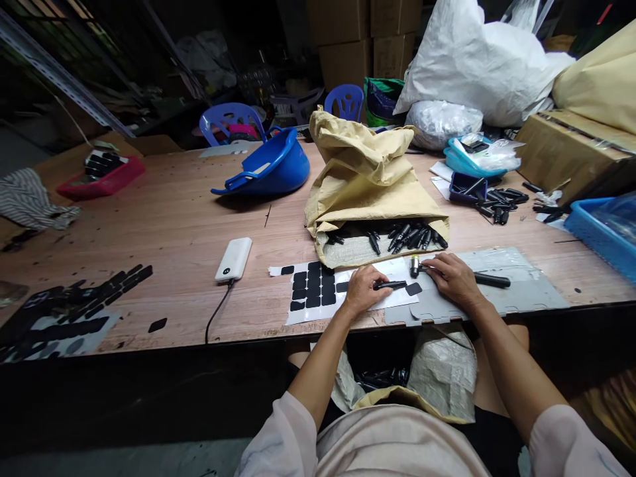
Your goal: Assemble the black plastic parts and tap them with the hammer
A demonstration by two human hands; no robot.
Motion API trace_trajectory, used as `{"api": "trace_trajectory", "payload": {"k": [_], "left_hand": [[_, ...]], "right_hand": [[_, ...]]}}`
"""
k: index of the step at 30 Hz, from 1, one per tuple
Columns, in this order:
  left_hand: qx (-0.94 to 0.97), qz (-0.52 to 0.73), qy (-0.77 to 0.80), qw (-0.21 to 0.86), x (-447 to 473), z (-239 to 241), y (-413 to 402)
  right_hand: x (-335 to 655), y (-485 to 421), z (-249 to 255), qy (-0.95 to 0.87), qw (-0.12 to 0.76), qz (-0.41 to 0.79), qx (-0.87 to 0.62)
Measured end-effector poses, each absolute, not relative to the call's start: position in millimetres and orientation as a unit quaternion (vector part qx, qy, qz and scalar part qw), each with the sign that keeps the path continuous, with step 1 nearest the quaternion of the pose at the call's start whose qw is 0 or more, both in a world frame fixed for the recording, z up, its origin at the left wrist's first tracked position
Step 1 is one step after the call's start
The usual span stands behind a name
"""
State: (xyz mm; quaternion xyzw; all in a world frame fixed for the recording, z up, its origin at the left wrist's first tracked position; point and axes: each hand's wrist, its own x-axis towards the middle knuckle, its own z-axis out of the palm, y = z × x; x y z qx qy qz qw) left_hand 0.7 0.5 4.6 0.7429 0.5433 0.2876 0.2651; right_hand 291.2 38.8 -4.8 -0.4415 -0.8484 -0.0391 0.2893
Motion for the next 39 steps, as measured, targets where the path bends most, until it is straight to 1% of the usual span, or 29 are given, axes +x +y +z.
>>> {"api": "trace_trajectory", "payload": {"k": [3, 7, 10, 13, 16, 20, 23, 26, 30, 33, 36, 39], "left_hand": [[0.761, 0.263, 0.529, 0.269, -1, 9, -13], [0.792, 0.257, 0.484, 0.270, 1, 5, -60], [0.808, 0.268, 0.466, 0.241, 4, -3, -100], [0.811, 0.277, 0.466, 0.219, 6, -4, -113], [0.779, 0.306, 0.497, 0.232, 7, 6, -85], [0.642, 0.356, 0.634, 0.244, 9, 27, -4], [0.559, 0.330, 0.729, 0.220, 13, 39, 54], [0.523, 0.280, 0.773, 0.224, 19, 45, 88], [0.522, 0.231, 0.789, 0.225, 21, 43, 94], [0.558, 0.223, 0.762, 0.242, 16, 42, 81], [0.613, 0.258, 0.699, 0.263, 9, 42, 60], [0.685, 0.298, 0.611, 0.260, 4, 38, 34]], "right_hand": [[290, 37, -6, -0.846, 0.290, -0.048, -0.446], [289, 36, -7, -0.841, 0.291, -0.056, -0.453], [288, 36, -8, -0.840, 0.290, -0.062, -0.454], [287, 36, -8, -0.840, 0.294, -0.071, -0.450], [286, 35, -8, -0.838, 0.294, -0.070, -0.454], [285, 34, -6, -0.834, 0.289, -0.052, -0.466], [285, 34, -5, -0.832, 0.283, -0.040, -0.474], [286, 34, -4, -0.831, 0.283, -0.028, -0.478], [286, 34, -5, -0.829, 0.287, -0.025, -0.480], [285, 33, -5, -0.828, 0.288, -0.022, -0.481], [285, 33, -4, -0.827, 0.287, -0.025, -0.483], [285, 33, -3, -0.827, 0.286, -0.024, -0.483]]}}
